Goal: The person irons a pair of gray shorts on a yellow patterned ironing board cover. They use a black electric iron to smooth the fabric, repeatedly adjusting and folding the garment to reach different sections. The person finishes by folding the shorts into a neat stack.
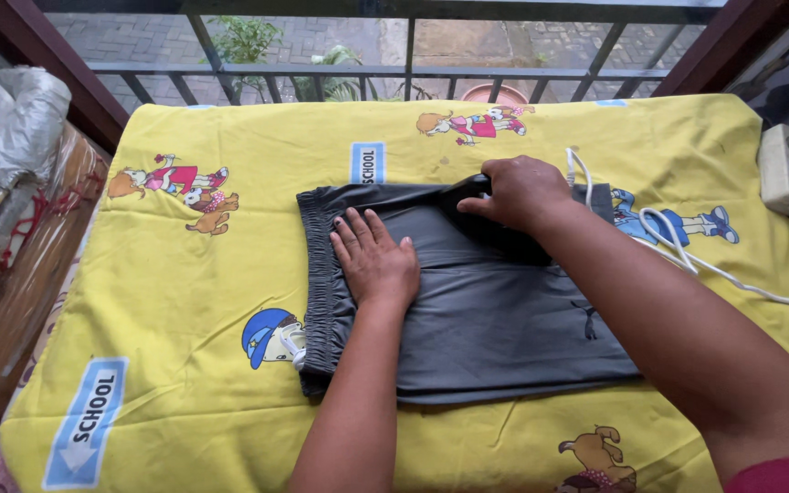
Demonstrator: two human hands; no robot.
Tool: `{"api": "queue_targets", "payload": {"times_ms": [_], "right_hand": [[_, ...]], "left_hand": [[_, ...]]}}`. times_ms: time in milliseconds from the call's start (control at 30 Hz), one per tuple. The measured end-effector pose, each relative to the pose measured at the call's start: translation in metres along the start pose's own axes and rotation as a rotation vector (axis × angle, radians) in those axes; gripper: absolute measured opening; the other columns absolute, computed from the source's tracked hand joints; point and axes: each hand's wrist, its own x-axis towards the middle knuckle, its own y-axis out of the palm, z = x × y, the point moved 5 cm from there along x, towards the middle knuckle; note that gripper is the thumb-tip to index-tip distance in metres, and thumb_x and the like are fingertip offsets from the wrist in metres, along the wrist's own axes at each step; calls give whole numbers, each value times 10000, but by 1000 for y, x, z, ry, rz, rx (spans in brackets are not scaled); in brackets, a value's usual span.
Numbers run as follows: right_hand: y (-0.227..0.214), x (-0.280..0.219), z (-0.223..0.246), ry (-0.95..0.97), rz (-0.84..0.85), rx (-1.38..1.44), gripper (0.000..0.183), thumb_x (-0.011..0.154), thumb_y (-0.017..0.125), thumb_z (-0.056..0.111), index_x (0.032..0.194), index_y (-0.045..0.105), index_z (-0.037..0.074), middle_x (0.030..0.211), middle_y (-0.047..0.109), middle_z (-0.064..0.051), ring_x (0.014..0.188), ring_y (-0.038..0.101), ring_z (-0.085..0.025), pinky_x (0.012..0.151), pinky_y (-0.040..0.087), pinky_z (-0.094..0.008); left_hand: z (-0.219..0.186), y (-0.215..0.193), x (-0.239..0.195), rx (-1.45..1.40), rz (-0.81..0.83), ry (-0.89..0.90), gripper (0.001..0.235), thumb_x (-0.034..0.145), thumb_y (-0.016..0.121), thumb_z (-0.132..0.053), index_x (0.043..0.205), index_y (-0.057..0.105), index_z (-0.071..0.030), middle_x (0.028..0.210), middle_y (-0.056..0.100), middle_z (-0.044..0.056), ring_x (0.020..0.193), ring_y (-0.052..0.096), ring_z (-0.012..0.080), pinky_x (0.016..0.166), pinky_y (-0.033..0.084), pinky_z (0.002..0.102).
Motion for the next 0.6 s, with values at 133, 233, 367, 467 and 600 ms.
{"api": "queue_targets", "payload": {"times_ms": [133,233,367,467,600], "right_hand": [[-8,-2,-1,0,24,3,574,791,657,688,1095,722,205,1013,722,-143,1112,669,-334,898,541,-489],[-5,1,-5,46,15,18,582,816,644,687,1093,715,180,999,721,-122,1113,671,-319,883,539,-493],[-4,5,-11,15,3,31,591,802,653,695,1084,722,180,1013,720,-135,1124,663,-335,898,537,-505],[-7,3,-20,-69,9,5,603,748,669,730,1056,728,214,999,720,-151,1118,662,-358,914,534,-506],[-3,3,-36,-131,1,-40,619,707,670,778,1024,725,249,945,716,-167,1094,673,-370,921,540,-494]], "left_hand": [[-2,-11,-6,6,13,4,923,919,448,-644,1575,272,-19,1660,165,251,1544,51,446,1251,-35,537],[-8,-28,-14,4,58,16,1063,855,449,-772,1582,255,-23,1666,146,247,1545,57,442,1252,-32,527],[-9,-33,-16,4,59,27,1079,824,502,-791,1590,281,-63,1663,168,253,1542,78,448,1245,-20,528],[-8,-31,-15,1,46,23,1079,812,516,-800,1588,297,-84,1659,177,254,1541,91,446,1243,-7,524],[-7,-29,-13,7,38,24,1035,808,507,-803,1584,328,-143,1661,167,251,1540,86,452,1238,-3,539]]}}
